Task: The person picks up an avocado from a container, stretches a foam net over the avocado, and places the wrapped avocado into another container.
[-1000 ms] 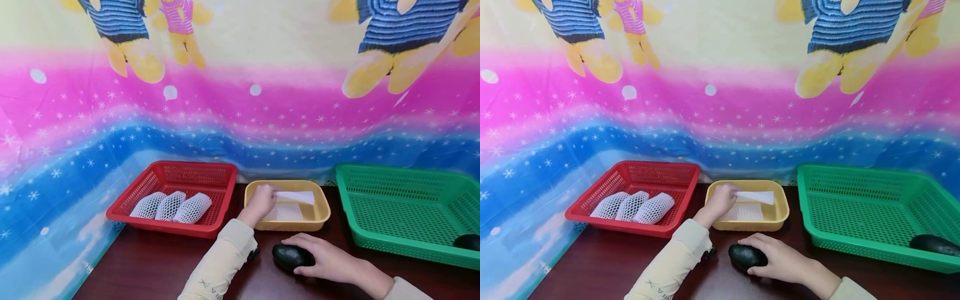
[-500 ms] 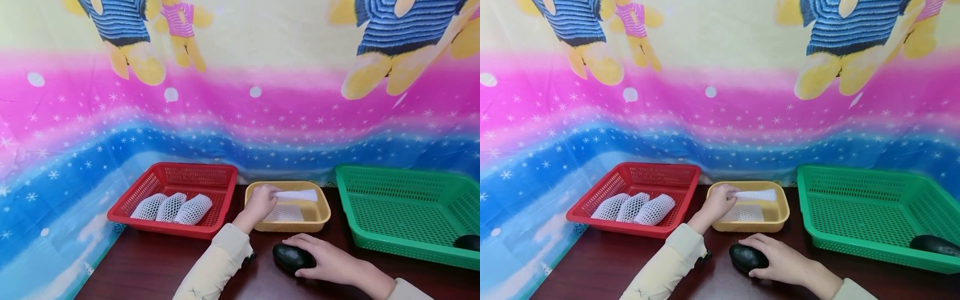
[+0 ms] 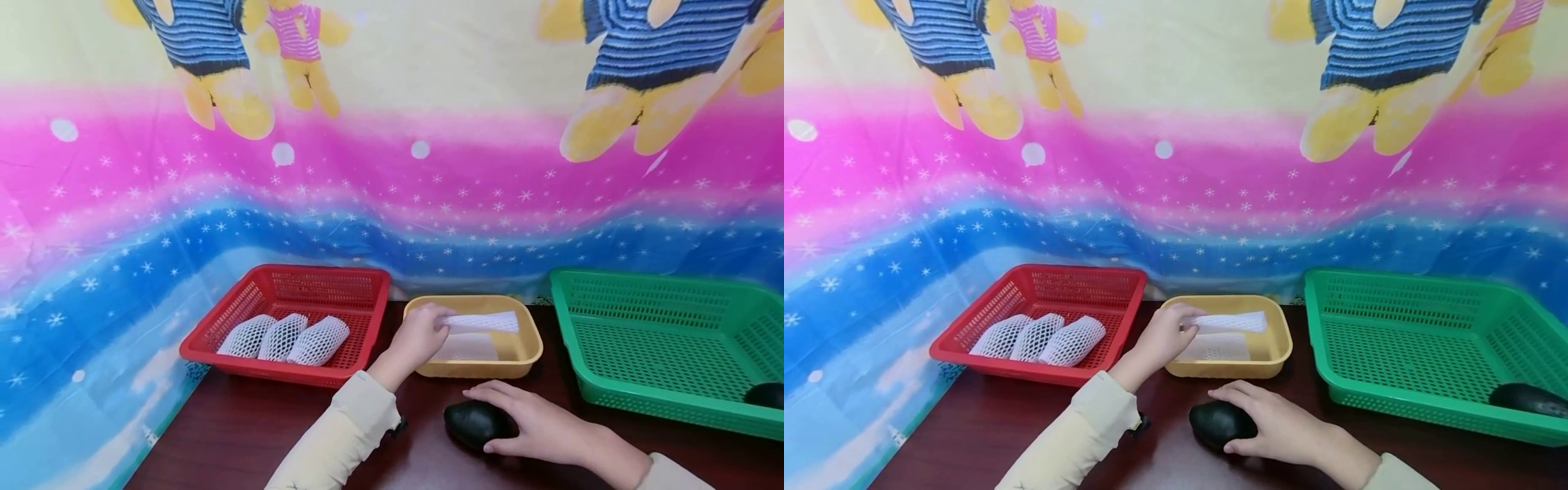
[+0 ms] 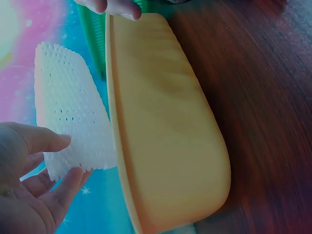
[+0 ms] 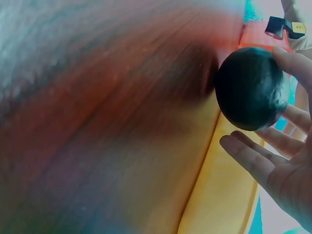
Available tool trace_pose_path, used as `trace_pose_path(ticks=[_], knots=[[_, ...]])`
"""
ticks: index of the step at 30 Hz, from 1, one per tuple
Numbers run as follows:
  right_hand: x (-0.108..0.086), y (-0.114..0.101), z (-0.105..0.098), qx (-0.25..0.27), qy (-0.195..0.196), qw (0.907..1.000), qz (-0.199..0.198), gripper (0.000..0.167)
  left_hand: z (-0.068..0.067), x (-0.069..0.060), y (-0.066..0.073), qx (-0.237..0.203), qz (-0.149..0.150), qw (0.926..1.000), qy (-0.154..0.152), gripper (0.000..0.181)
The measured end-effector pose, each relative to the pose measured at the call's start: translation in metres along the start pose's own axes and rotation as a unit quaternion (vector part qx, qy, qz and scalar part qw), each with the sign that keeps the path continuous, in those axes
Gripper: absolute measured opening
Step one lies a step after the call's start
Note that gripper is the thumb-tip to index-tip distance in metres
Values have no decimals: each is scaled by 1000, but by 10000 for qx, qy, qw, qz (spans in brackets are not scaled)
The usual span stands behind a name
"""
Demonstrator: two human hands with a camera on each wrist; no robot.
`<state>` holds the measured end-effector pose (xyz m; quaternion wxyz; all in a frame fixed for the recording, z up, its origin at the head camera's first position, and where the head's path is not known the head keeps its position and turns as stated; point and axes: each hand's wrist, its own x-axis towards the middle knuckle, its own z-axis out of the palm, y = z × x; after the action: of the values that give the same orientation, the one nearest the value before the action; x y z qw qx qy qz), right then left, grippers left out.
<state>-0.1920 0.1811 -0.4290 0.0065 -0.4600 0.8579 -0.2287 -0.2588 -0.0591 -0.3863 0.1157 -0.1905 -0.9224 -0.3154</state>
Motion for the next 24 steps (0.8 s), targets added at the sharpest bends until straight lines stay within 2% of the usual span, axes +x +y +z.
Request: trace_pose_path(ticks=[7,16,24], knots=[[0,-3,-1,-126,114,9996,-238,63,-10,-10,1,-46,125,9999,28,23],[-1,-7,-15,-144,228,9996,-111,59,-22,-22,3,-119,254,9996,69,23],[-4,-10,-30,-400,801,9954,-328,50,-33,-34,9,-204,476,9984,225,23]])
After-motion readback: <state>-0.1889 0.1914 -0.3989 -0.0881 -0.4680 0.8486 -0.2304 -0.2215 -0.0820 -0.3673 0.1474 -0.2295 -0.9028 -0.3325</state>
